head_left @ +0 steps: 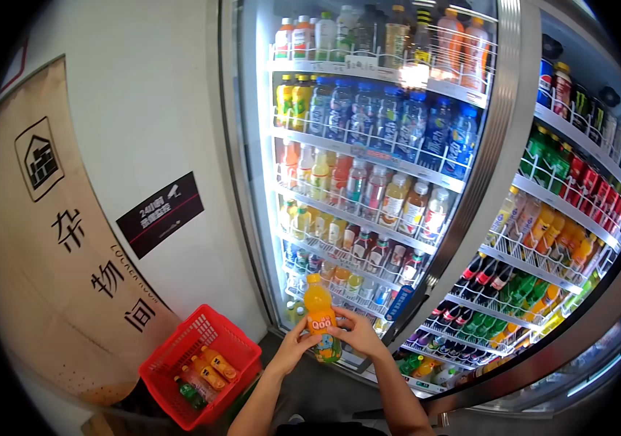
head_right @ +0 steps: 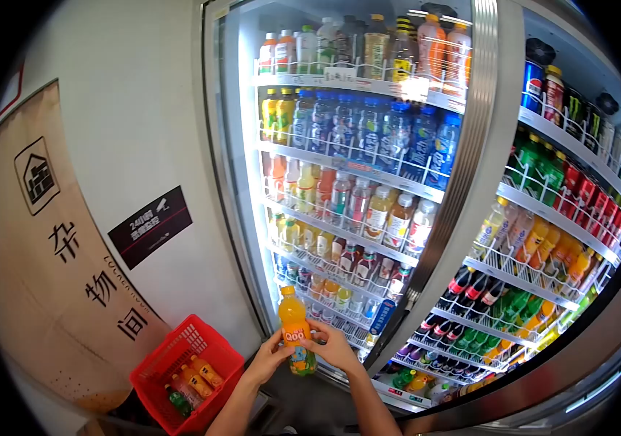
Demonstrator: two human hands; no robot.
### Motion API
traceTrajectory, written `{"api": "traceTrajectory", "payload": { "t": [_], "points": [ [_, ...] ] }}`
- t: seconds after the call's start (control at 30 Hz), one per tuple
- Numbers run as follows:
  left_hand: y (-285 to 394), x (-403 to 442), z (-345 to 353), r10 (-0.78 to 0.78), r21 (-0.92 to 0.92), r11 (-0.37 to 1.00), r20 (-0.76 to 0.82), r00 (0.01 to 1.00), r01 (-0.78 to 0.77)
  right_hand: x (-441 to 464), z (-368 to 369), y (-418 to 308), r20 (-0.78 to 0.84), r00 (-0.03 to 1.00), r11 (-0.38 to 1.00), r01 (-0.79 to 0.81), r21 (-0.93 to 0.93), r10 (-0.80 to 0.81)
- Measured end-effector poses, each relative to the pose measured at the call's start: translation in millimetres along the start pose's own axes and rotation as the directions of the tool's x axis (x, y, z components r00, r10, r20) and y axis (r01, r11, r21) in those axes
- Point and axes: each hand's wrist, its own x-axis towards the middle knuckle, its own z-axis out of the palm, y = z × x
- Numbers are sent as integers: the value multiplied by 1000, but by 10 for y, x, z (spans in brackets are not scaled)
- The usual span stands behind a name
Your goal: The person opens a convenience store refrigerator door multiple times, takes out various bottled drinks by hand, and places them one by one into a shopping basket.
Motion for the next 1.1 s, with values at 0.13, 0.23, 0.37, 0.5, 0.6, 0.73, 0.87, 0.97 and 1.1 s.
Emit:
{"api": "traceTrajectory", "payload": {
  "t": [0.13,0.23,0.37,0.5,0.6,0.73,0.87,0.97,1.1],
  "points": [
    [44,-231,1,81,-30,996,-139,987,-86,161,168,-156,121,993,999,2,51,-9],
    [44,-468,-95,131,9,991,-268,955,-134,248,321,-95,247,969,995,-44,85,21],
    [-117,-847,-92,175,-9,981,-393,903,-194,273,628,72,388,920,992,-95,88,54],
    [-413,-1292,-185,138,19,988,-531,836,-151,141,1012,308,490,867,980,-163,114,87],
    [-589,-1565,-302,142,64,989,-627,766,-131,58,1323,518,547,830,966,-218,137,110],
    [-632,-1794,-495,112,-6,985,-726,678,-170,32,1735,601,558,815,972,-229,56,160],
    [-434,-1866,-812,131,-3,979,-750,648,-202,277,2135,640,545,831,977,-189,97,107],
    [-479,-1875,-1218,171,24,974,-737,653,-227,472,2414,640,531,835,973,-217,79,143],
    [-475,-1856,-1701,131,-13,981,-695,707,-194,721,2715,516,533,767,929,-348,-122,357]
  ]
}}
